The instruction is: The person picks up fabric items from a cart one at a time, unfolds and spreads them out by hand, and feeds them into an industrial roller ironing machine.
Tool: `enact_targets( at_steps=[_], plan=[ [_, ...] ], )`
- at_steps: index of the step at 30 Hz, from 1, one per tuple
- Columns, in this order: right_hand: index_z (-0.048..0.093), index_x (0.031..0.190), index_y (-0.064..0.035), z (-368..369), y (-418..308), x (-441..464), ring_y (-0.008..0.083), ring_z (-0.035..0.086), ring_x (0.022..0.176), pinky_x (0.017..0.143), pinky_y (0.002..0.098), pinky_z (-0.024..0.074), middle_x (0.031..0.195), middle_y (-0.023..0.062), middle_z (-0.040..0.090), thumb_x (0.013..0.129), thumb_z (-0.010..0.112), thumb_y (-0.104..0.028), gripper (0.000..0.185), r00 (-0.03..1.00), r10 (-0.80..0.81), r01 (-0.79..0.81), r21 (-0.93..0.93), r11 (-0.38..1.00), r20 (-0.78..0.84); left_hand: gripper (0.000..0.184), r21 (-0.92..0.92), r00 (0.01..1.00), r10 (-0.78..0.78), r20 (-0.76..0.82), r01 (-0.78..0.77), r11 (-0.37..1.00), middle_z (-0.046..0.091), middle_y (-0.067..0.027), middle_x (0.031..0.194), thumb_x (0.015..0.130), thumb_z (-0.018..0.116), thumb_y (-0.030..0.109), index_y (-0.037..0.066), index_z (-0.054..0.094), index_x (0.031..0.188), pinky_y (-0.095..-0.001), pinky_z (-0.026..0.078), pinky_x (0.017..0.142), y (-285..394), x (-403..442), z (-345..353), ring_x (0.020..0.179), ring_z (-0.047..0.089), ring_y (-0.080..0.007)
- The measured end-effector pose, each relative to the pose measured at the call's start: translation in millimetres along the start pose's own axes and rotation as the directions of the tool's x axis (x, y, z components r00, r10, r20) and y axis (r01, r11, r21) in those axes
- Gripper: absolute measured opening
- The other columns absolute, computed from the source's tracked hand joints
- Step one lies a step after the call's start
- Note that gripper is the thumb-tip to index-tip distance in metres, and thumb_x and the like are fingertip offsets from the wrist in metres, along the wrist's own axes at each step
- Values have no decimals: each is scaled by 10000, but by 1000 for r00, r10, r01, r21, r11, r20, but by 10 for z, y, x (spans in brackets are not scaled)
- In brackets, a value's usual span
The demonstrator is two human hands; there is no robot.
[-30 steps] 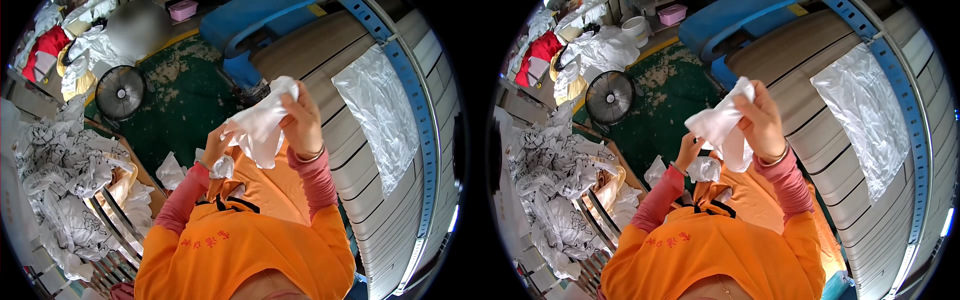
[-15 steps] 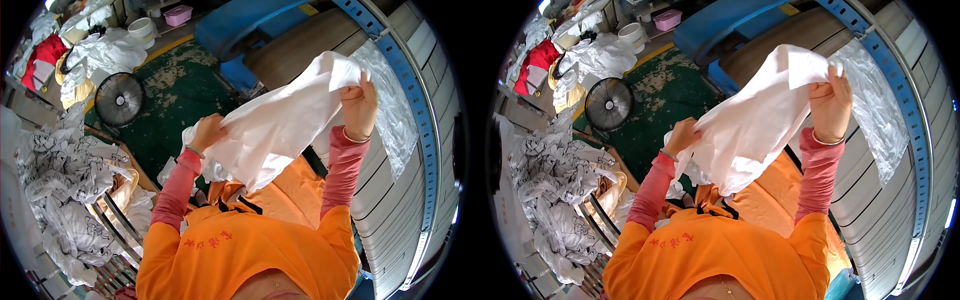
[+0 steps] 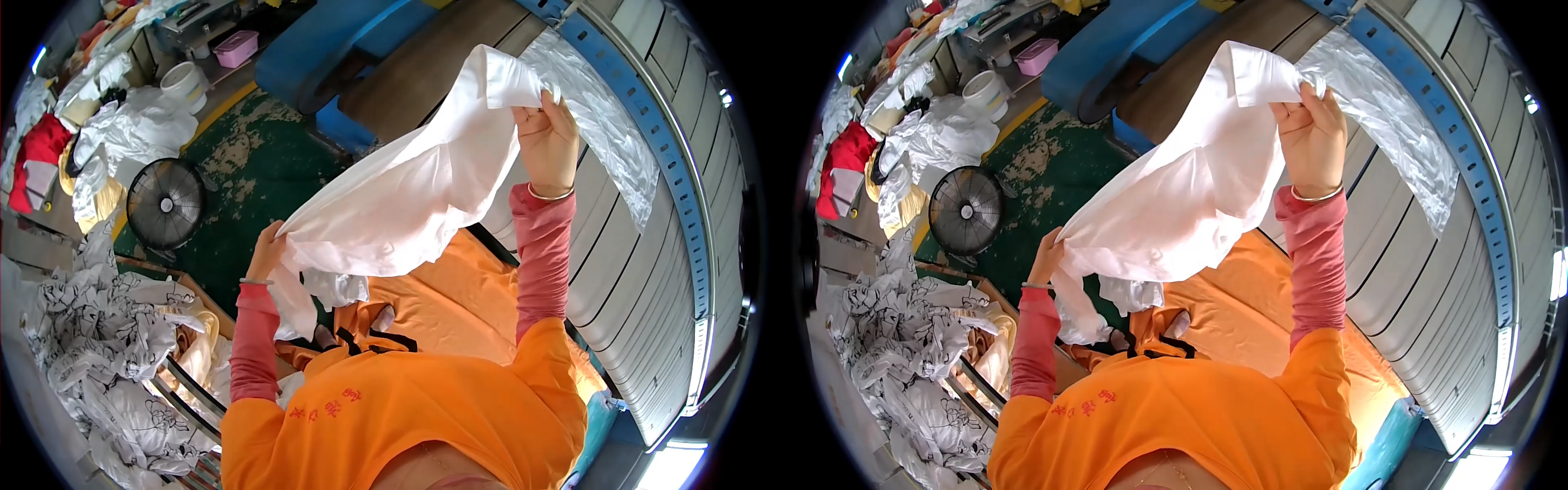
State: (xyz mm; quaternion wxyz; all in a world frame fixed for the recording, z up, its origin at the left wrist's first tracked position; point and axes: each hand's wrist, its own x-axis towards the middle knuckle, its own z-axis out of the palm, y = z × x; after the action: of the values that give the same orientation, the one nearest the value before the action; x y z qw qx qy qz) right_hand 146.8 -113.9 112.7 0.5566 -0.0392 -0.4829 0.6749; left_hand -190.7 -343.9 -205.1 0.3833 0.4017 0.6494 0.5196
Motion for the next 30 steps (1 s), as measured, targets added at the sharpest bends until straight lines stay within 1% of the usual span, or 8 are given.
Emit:
enact_targets(
  at_steps=[6,13,20,23,25,27,29,30],
  plan=[
    [411,1129,38,-79,116,54,244,592,1020,873,363,480,1054,124,599,908,448,-27,233,999,-4,-2,-117,993,-44,255,-739,939,-260,227,340,582,615,-30,989,888,460,99,-3,599,1076,-220,463,715,412,-236,-120,819,557,-121],
    [320,1371,-67,217,443,-414,241,399,1263,1019,380,312,1357,145,423,802,685,-136,679,987,57,101,-865,492,147,232,-343,971,236,38,-209,916,603,-49,1041,883,495,73,29,580,1094,-261,480,801,1032,-450,273,910,572,-127],
    [421,1323,-107,1003,916,-1193,335,326,1290,1075,484,203,1374,140,367,625,741,-277,786,563,378,548,-675,495,735,225,-705,921,141,363,173,688,574,-51,1076,874,518,57,29,555,1094,-276,472,847,1355,-266,579,974,564,-132],
    [523,1201,-111,1232,1083,-1375,301,474,1129,993,435,320,1195,122,524,640,725,-237,610,381,480,713,-582,391,790,339,-573,745,658,112,-492,655,522,-64,1169,848,561,91,34,501,1176,-313,428,911,1230,-339,797,1068,512,-160],
    [577,1133,-93,1152,1289,-1455,305,524,1080,972,408,366,1116,126,583,683,707,-195,479,223,642,593,-625,508,733,439,-456,842,213,495,43,889,542,-57,1176,834,568,248,43,479,1212,-335,390,958,1265,-110,797,1059,524,-213],
    [614,960,-72,850,1443,-1352,206,560,812,751,339,429,854,76,595,702,701,-159,286,620,290,492,-649,580,729,587,-465,859,143,491,120,877,531,-69,1217,829,539,448,40,453,1241,-345,371,977,1347,-48,976,1074,522,-243],
    [635,858,-30,600,1370,-1128,125,560,631,588,276,451,686,44,592,763,662,-112,129,876,154,287,-750,596,457,767,-33,759,604,244,-616,787,454,-112,1311,816,506,575,13,377,1321,-380,344,1007,1691,-226,809,1175,464,-244],
    [637,843,1,514,1247,-1023,94,541,584,536,248,442,650,36,583,813,626,-83,90,943,206,105,-823,558,260,819,-257,755,587,293,-529,809,437,-125,1333,812,503,604,2,348,1345,-389,339,1014,1726,-269,771,1204,448,-242]
  ],
)
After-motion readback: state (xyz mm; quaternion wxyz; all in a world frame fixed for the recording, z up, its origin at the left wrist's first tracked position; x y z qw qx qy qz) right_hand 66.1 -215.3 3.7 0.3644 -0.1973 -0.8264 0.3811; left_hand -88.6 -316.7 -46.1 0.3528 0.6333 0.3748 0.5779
